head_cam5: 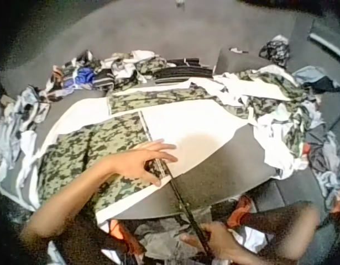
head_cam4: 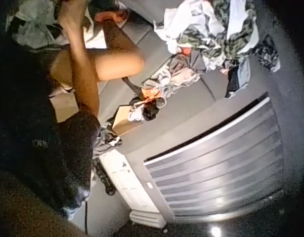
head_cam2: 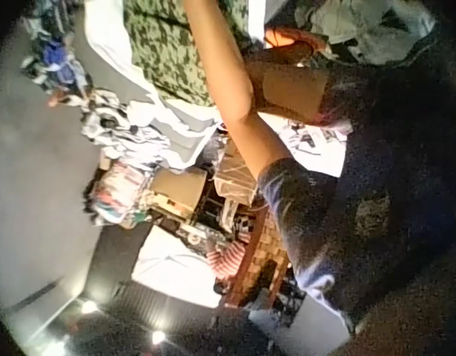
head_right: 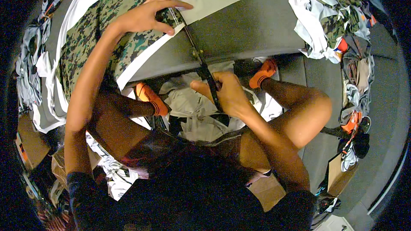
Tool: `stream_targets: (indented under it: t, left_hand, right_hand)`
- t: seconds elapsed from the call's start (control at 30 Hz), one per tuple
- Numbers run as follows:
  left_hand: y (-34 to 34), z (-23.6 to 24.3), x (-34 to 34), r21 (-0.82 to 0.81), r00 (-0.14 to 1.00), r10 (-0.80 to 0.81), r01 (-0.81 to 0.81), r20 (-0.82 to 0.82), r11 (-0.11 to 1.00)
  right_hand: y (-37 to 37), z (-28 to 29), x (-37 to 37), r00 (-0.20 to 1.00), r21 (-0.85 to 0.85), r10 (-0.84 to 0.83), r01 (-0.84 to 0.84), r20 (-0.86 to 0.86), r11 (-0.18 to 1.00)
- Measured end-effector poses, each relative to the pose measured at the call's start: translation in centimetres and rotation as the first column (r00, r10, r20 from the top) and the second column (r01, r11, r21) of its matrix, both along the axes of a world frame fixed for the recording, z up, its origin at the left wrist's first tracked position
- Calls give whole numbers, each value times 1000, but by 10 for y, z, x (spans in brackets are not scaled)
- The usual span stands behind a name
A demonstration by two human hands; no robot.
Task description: Cutting pieces out of a camouflage-patterned fabric using scissors on a production floor.
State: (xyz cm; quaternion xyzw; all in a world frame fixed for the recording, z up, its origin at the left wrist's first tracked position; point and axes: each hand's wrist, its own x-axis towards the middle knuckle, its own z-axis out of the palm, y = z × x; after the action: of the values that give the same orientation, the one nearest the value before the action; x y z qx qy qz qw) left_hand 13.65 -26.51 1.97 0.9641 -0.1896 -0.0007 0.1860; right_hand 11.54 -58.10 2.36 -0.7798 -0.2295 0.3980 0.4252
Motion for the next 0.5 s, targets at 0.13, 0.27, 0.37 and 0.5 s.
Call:
stream_targets:
  t: [0.13, 0.27, 0.37, 0.5]
  left_hand:
    - [0, 0, 1, -11, 1000, -12, 12, -4, 1000]
    - [2, -2, 2, -12, 1000, -25, 25, -1, 1000]
    - [2, -1, 2, -13, 1000, -28, 28, 2, 1000]
    - [1, -1, 1, -15, 1000, -25, 25, 3, 1000]
  right_hand:
    - [-1, -3, 2, 1000, -18, 15, -15, -20, 1000]
    - [-2, -3, 2, 1000, -4, 27, -27, 4, 1000]
    - [-3, -3, 2, 999, 1, 31, -31, 18, 1000]
    - [-4, -2, 0, 999, 5, 29, -29, 33, 1000]
